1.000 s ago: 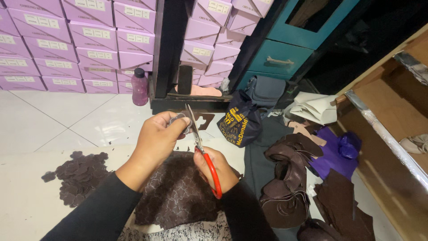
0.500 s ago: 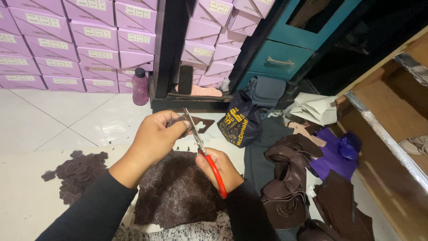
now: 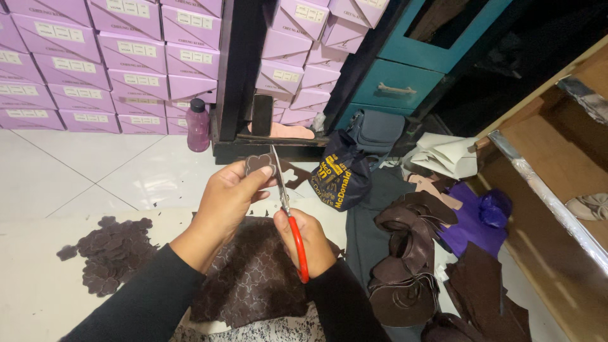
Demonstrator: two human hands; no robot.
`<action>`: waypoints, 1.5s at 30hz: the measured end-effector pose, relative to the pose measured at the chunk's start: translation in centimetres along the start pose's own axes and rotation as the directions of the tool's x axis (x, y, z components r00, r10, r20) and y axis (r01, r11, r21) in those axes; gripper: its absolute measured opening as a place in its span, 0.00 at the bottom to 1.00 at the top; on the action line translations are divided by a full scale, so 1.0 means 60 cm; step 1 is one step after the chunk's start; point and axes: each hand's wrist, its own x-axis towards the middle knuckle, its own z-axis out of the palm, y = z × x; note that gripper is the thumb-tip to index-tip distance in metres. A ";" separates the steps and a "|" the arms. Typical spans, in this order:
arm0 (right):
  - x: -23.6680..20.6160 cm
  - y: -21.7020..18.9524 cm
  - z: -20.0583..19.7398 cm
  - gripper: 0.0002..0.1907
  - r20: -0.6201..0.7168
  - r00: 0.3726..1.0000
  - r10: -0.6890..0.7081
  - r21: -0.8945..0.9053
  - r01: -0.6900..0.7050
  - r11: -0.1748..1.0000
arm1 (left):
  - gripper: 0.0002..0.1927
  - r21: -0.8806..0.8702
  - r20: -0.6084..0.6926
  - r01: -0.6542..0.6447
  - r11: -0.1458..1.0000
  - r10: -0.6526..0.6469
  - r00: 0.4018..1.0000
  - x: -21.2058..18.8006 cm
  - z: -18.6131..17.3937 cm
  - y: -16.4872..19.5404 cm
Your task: The person uses red-handled scissors to cut cloud-shaped pieces from a brown patterned sheet of material. They hold the material with the left hand and cut with the right, periodically rotating the sheet and placing finished pieces into a growing pile on the floor.
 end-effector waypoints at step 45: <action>0.006 0.013 0.004 0.24 0.039 0.999 -0.003 0.081 0.000 0.997 | 0.08 0.153 0.080 -0.091 0.984 0.079 0.994 0.005 -0.003 0.000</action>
